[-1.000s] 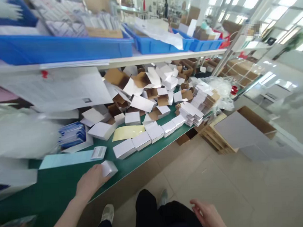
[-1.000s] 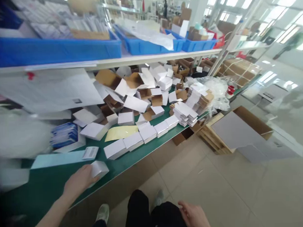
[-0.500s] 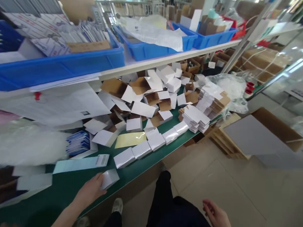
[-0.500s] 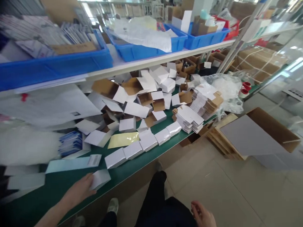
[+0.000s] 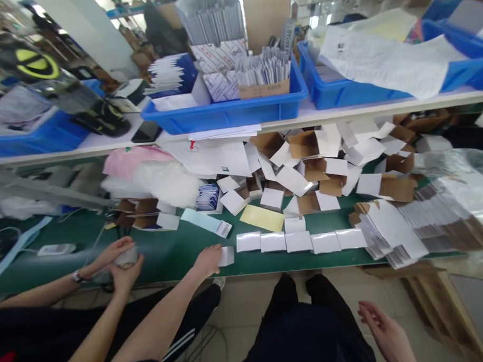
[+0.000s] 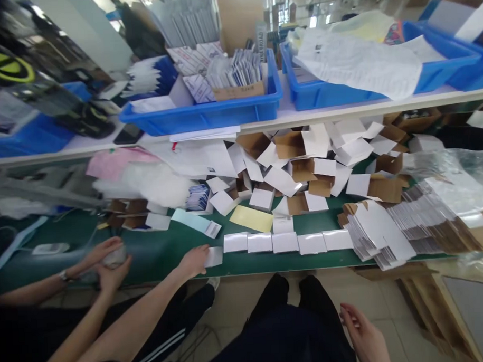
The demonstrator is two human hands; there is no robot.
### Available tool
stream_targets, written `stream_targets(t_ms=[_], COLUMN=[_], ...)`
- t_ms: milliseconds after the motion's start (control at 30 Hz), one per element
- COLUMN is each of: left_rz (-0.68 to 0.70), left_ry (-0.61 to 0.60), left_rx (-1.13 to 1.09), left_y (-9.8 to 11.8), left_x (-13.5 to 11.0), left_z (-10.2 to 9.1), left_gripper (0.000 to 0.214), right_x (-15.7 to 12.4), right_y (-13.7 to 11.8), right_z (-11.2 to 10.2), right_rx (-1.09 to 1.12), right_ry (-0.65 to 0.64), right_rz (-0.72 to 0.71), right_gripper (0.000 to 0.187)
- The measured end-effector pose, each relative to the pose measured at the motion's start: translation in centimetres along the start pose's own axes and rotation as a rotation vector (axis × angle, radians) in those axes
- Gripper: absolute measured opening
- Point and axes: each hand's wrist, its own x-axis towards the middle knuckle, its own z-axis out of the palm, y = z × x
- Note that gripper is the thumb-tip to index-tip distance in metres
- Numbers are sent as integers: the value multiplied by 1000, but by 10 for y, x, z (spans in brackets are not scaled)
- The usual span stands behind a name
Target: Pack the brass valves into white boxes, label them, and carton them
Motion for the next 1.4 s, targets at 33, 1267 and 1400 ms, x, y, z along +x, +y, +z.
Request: stream_targets(t_ms=[33,1267,1400], left_rz=[-39,275,243], left_ry=[-27,262,272], left_rx=[-53,-1787,-1728], left_y=[-3,347,394], left_x=[3,-176,-186], left_z=[2,-108,-104], left_gripper=[37,65,65], right_x=[6,-49,-40], right_y=[-2,-280,-260], right_z=[-1,-107,-144], right_rx=[-24,514,552], right_ry=[-10,-544,-524], right_rz=[-21,-521,-466], right_gripper=[43,31,33])
